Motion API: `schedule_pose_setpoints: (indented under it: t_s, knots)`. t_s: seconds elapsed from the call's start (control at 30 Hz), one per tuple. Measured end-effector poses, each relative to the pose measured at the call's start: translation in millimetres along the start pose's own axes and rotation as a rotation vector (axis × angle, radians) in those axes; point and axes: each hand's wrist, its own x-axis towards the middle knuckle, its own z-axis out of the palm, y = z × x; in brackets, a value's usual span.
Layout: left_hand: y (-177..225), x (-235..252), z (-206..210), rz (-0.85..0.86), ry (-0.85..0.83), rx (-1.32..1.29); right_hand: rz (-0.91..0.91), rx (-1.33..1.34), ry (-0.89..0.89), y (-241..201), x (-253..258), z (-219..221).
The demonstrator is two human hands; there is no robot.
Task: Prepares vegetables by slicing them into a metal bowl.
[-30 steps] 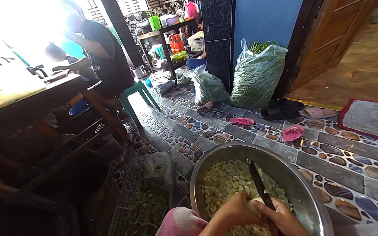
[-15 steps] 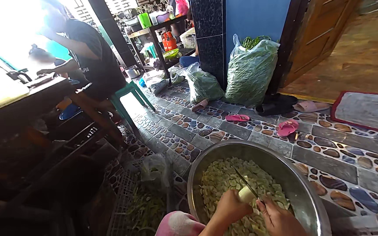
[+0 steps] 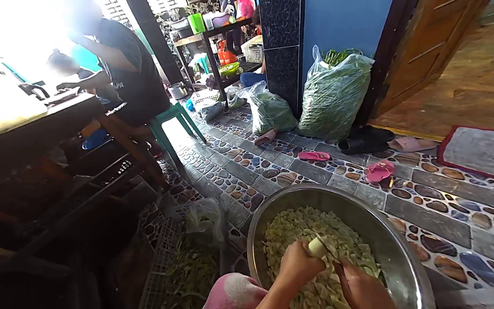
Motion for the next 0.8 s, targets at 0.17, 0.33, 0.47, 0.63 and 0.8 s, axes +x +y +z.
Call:
schedule_pose_setpoints:
  t_s: [0.17,0.33,0.47,0.63,0.8]
  knots:
    - [0.9,-2.1,-16.6,0.046,0.091,-0.162,0.180,-0.035,-0.328,26.2,5.7,8.7]
    - [1.4,-1.8,1.3,-0.042,-0.001,0.099,-0.010,0.106,0.002,0.1,-4.8,-11.2]
    - [3.1,-1.7,1.0,0.008,-0.018,0.046,0.000,0.023,-0.032,0.6,-1.7,0.7]
    - [2.2,-3.8,-14.0,0.068,0.073,-0.105,0.145,-0.011,-0.316,20.0,1.6,6.7]
    - [3.3,-2.0,2.6,-0.018,-0.011,0.093,-0.033,0.075,0.002,-5.5,-8.4,-10.7]
